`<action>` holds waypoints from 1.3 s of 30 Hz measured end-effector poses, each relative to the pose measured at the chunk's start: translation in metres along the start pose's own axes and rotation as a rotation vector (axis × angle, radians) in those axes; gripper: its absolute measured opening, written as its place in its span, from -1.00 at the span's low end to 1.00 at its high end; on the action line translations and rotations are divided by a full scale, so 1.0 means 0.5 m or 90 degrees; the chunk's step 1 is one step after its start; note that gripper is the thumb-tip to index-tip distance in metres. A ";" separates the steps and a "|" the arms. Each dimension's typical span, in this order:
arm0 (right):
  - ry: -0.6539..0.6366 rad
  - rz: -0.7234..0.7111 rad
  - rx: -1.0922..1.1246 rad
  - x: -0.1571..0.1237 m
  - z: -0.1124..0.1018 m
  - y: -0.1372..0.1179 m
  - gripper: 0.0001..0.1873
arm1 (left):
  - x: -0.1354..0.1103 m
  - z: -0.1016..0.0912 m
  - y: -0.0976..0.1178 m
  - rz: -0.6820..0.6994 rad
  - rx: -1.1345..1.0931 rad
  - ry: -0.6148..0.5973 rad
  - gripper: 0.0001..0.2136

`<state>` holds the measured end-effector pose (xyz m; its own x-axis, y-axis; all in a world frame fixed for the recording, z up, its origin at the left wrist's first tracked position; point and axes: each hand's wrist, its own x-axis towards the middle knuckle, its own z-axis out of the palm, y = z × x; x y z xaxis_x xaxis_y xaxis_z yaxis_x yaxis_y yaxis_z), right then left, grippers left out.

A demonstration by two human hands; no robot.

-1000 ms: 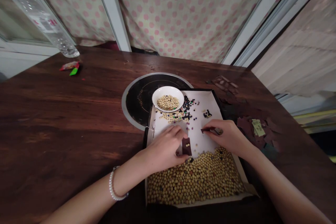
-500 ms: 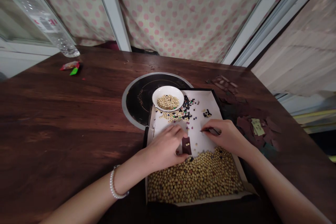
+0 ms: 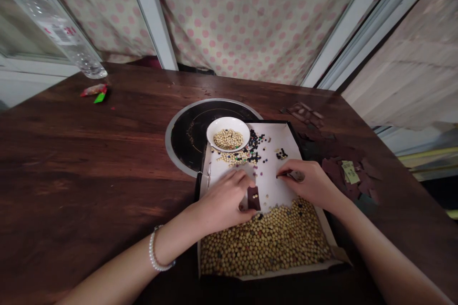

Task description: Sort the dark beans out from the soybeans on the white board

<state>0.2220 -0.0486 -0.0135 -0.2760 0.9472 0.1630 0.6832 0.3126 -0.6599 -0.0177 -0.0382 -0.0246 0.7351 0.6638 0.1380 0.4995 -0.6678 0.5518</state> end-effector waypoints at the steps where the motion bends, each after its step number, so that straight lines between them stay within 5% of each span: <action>1: -0.001 -0.004 -0.002 0.000 0.001 0.000 -0.87 | 0.000 0.000 0.000 -0.001 -0.001 0.002 -0.64; 26: 0.014 -0.011 -0.031 0.001 -0.002 -0.004 -0.84 | 0.000 -0.004 0.003 -0.002 -0.002 -0.001 -0.67; 33: -0.034 -0.060 -0.104 -0.011 -0.013 0.015 -0.61 | 0.001 -0.004 0.003 0.003 0.007 -0.003 -0.68; 39: -0.036 -0.075 -0.118 -0.010 0.000 0.010 -0.60 | 0.003 -0.007 0.005 -0.001 0.005 -0.014 -0.70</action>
<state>0.2268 -0.0519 -0.0178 -0.3946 0.8998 0.1863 0.7557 0.4331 -0.4913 -0.0170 -0.0374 -0.0202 0.7445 0.6570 0.1187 0.5040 -0.6697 0.5454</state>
